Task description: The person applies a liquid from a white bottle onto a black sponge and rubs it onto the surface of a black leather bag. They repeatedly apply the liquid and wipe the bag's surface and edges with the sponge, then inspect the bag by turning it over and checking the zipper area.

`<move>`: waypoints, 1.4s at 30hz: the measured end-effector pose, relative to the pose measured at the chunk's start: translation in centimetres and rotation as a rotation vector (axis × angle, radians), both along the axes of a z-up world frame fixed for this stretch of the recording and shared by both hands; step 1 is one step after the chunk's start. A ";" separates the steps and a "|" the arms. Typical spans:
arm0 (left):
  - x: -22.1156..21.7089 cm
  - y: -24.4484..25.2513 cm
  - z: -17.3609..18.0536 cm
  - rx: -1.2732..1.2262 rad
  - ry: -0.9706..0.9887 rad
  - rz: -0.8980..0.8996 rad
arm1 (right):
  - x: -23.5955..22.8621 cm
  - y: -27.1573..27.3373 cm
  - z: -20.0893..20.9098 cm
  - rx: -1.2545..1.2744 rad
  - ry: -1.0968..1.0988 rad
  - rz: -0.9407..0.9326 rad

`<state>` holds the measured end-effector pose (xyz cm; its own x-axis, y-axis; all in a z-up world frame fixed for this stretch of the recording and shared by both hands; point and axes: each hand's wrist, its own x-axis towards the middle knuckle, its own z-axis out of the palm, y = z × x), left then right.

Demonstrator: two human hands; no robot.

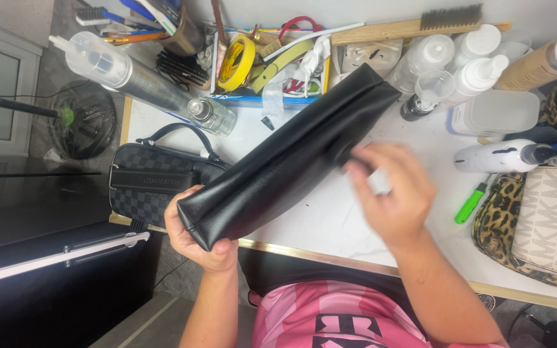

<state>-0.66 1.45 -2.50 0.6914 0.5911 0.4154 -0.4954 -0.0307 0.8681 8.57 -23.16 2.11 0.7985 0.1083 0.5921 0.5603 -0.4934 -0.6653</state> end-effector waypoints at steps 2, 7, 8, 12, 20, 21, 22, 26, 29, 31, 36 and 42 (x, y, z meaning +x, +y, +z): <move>0.3 0.0 0.1 -0.074 -0.010 -0.025 | -1.1 0.0 0.6 0.048 0.047 0.126; 0.6 0.5 0.8 -0.153 -0.015 -0.087 | -1.8 -1.9 0.5 0.228 0.076 0.049; 0.7 0.5 0.9 -0.168 -0.015 -0.115 | -1.8 -2.6 0.4 0.274 0.075 0.017; 1.1 0.2 0.7 -0.211 0.001 -0.193 | -1.6 -4.8 0.0 0.446 0.047 -0.112; 1.1 -1.3 0.0 -0.209 0.055 -0.212 | -1.1 -5.7 0.4 0.253 -0.044 -0.276; 1.2 -1.6 -0.2 -0.194 0.068 -0.200 | -1.3 -5.3 0.5 0.161 -0.051 -0.279; 1.1 -1.9 -0.3 -0.179 0.080 -0.185 | -1.5 -5.0 0.6 0.071 -0.062 -0.280; 0.9 -2.9 -0.7 -0.101 0.117 -0.192 | -3.9 -1.5 0.9 0.023 0.015 -0.021; 0.9 -3.0 -0.7 -0.009 0.133 -0.139 | -4.4 -0.3 0.9 0.042 0.030 0.089; 0.9 -2.8 -0.6 0.011 0.132 -0.121 | -3.8 -0.7 0.8 0.001 0.037 0.000; 0.3 -2.5 -0.8 0.056 0.116 -0.123 | 0.6 -5.6 0.9 -0.075 0.059 -0.355; 0.6 -2.8 -0.5 0.016 0.115 -0.125 | 0.2 -3.9 0.0 -0.044 -0.044 -0.259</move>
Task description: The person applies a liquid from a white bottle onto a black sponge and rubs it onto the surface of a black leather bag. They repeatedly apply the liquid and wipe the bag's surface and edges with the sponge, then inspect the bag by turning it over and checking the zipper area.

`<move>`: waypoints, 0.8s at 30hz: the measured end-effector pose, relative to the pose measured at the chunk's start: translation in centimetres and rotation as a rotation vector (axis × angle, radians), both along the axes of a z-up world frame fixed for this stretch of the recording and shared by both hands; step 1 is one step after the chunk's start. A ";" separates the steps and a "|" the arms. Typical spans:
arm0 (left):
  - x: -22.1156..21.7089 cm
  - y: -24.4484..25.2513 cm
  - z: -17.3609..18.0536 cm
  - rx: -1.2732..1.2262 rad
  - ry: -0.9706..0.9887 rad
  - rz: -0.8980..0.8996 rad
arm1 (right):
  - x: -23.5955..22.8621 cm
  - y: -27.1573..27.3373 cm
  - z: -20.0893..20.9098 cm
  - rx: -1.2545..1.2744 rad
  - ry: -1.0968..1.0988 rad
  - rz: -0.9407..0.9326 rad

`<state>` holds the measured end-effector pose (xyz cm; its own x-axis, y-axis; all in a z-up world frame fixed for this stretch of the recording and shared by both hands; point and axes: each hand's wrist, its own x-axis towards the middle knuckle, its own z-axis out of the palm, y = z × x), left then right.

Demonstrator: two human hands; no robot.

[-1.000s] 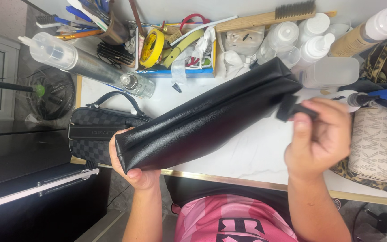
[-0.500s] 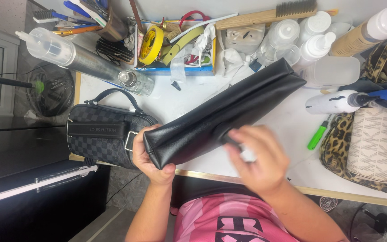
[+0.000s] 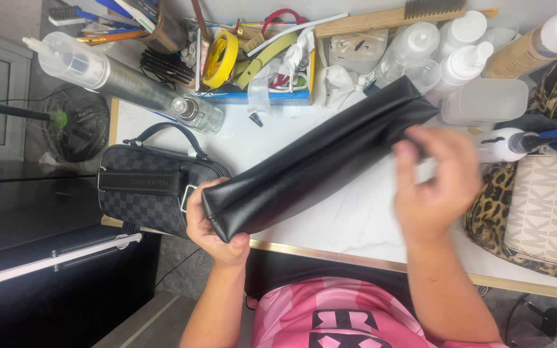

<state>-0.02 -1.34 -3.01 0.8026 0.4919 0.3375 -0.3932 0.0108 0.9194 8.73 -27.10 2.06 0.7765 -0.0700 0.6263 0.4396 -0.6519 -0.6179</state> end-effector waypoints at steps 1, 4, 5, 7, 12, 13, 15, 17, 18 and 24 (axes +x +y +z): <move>0.3 0.1 0.1 -0.014 -0.002 0.006 | -0.8 0.9 -0.4 0.000 0.022 0.067; 1.0 0.7 0.5 -0.182 0.024 -0.001 | -2.8 2.7 -1.6 0.105 0.168 0.394; 1.2 0.9 0.7 -0.202 0.025 -0.003 | -3.1 2.4 -2.0 0.134 0.186 0.375; 1.6 1.3 1.1 -0.243 0.029 -0.009 | -3.3 1.6 -2.8 0.190 0.225 0.336; 1.6 2.5 1.4 -0.337 0.076 -0.079 | -2.3 -2.3 -4.3 0.543 0.111 0.118; 1.4 2.7 1.2 -0.362 0.089 -0.108 | -2.2 -2.8 -4.4 0.596 0.101 0.125; 1.7 3.0 0.8 -0.487 0.143 -0.135 | -1.7 -3.5 -4.3 0.674 0.073 0.129; 2.0 3.4 0.1 -0.586 0.183 -0.165 | -1.6 -3.6 -3.9 0.682 0.050 0.139; 1.9 3.5 -0.2 -0.625 0.201 -0.180 | -1.7 -3.6 -3.6 0.666 0.045 0.144; 1.8 3.3 -1.4 -0.691 0.243 -0.189 | -1.8 -4.2 -2.0 0.915 0.142 0.391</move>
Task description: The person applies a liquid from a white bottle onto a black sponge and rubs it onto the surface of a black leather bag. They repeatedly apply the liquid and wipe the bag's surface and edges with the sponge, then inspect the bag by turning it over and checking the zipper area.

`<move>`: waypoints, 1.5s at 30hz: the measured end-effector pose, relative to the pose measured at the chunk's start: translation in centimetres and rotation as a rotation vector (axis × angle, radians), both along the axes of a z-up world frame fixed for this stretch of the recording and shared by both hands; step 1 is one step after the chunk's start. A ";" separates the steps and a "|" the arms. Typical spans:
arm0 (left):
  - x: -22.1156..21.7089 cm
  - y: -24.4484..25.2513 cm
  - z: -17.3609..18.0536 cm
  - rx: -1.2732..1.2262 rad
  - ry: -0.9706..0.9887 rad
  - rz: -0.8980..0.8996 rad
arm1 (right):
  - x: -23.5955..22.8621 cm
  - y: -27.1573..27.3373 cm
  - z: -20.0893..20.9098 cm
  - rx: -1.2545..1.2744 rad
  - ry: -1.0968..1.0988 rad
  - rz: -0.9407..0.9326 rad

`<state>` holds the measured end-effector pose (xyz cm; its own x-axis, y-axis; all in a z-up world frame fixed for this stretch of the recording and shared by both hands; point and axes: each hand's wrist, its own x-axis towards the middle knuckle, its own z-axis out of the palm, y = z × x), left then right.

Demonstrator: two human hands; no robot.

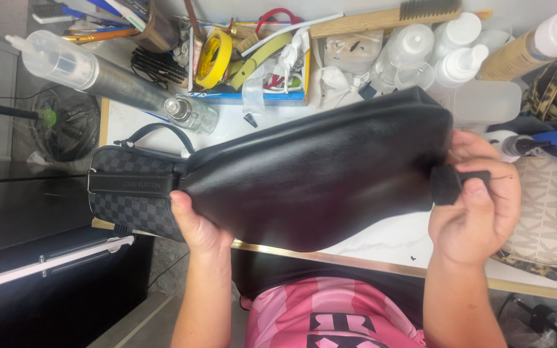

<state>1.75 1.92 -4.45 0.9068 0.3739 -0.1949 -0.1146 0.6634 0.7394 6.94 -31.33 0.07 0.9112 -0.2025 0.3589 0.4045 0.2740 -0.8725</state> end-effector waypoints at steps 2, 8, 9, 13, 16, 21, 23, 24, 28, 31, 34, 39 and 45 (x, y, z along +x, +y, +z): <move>0.1 -0.5 0.1 -0.010 0.029 -0.006 | 0.2 -0.5 0.3 0.048 0.023 0.070; 1.6 -0.9 -0.3 0.194 0.165 -0.074 | -0.2 -0.5 -2.1 -0.069 0.079 0.012; 1.7 -1.0 -0.4 0.238 0.128 -0.134 | -0.5 -0.4 -2.9 -0.057 0.114 0.001; 2.3 -1.1 -0.2 0.357 0.118 -0.201 | -1.7 0.0 -5.6 -0.219 0.323 -0.162; 2.5 -1.0 -0.1 0.341 0.113 -0.227 | -1.7 0.2 -6.6 -0.286 0.290 -0.130; 2.5 -1.6 0.0 0.329 0.030 -0.352 | -0.5 1.4 -6.3 -1.098 -0.018 -0.438; 2.7 -2.0 0.0 0.389 -0.008 -0.362 | 0.5 2.6 -5.9 -1.041 0.072 -0.423; 2.7 -2.3 -0.1 0.412 -0.023 -0.357 | 1.1 3.7 -6.0 -0.880 0.173 -0.349; 2.3 -3.1 -0.8 0.393 -0.080 -0.341 | 1.2 8.8 -4.7 -0.673 0.166 -0.113; 2.2 -3.4 -1.6 0.503 -0.090 -0.255 | -0.5 12.5 -3.0 -0.803 -0.002 0.044; 2.5 -3.6 -1.8 0.198 -0.137 -0.282 | -0.6 13.4 -0.5 -0.809 -0.053 0.342; 2.2 -3.6 -1.8 0.182 -0.132 -0.309 | 3.9 12.5 0.4 -0.900 -0.065 0.046; 2.2 -3.7 -0.7 0.148 -0.140 -0.314 | 1.0 14.5 1.1 -0.912 -0.242 0.314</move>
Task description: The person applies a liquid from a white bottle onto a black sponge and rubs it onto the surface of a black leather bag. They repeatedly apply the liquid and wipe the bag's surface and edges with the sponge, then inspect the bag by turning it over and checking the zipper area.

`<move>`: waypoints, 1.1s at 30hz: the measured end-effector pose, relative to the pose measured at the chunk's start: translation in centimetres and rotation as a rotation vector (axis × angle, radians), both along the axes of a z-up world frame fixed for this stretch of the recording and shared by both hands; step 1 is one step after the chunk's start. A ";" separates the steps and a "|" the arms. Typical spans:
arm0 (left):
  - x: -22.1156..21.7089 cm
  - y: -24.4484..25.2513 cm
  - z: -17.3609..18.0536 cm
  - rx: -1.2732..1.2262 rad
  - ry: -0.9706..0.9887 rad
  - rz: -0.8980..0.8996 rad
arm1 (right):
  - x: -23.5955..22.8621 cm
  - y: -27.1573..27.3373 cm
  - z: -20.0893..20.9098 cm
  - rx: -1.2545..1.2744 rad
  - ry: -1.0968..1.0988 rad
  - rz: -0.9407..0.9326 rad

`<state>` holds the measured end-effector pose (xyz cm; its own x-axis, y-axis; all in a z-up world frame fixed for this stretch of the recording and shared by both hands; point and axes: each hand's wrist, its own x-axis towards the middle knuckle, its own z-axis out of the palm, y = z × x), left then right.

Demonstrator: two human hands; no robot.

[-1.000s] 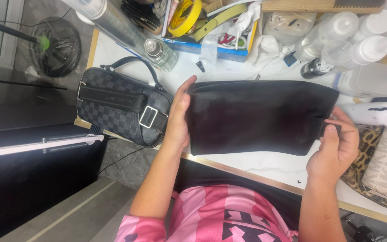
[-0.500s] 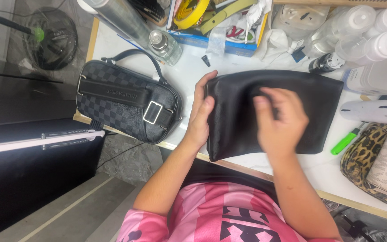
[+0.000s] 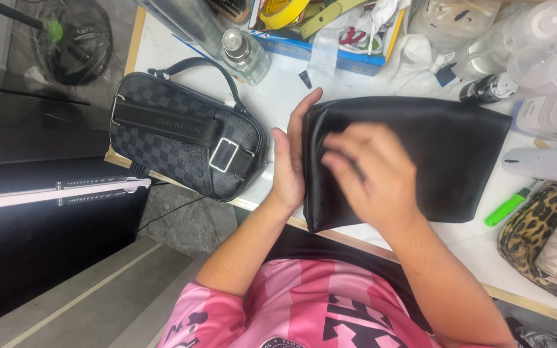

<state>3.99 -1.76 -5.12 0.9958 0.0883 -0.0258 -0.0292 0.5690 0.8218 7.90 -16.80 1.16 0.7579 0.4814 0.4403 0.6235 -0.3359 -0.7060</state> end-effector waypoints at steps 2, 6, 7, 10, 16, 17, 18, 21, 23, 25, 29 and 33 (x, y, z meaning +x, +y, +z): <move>0.1 0.3 0.2 0.000 0.008 -0.003 | -0.3 -0.1 0.9 -0.011 0.041 0.190; 0.0 0.5 0.2 -0.030 -0.021 -0.048 | 2.3 -1.1 2.2 -0.082 -0.033 0.225; 0.0 0.5 0.1 -0.039 -0.040 -0.067 | 3.2 -1.0 2.1 -0.099 -0.088 0.151; 0.0 0.3 0.1 0.023 -0.018 -0.011 | 4.3 -0.1 2.0 -0.115 -0.160 0.046; 0.3 0.6 0.0 -0.113 -0.020 -0.059 | -0.1 -0.3 1.9 -0.177 -0.093 0.396; 0.4 0.6 -0.1 -0.106 -0.020 -0.058 | -0.7 -0.6 1.8 -0.169 -0.066 0.439; 0.5 0.6 -0.1 -0.100 -0.021 -0.057 | -1.1 -1.3 1.6 -0.160 -0.039 0.482; 0.4 0.6 -0.4 -0.086 0.002 -0.072 | -0.9 -3.0 0.4 -0.154 -0.057 0.461; 0.3 0.6 -0.7 -0.095 0.013 -0.078 | 0.4 -4.1 -0.6 -0.184 -0.096 0.337; 0.1 0.6 -0.9 -0.115 0.015 -0.072 | 1.7 -4.2 -1.5 -0.181 -0.079 0.112; -0.1 0.5 -0.7 -0.064 0.022 -0.053 | 2.7 -2.4 -1.6 -0.131 -0.146 -0.120; 0.1 0.7 0.1 0.069 0.025 -0.051 | 1.6 0.6 -0.5 -0.067 -0.276 0.119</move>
<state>4.08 -1.02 -5.04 0.9981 0.0399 -0.0465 0.0197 0.5108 0.8595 9.50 -16.16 0.69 0.5506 0.5943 0.5862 0.8264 -0.2890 -0.4833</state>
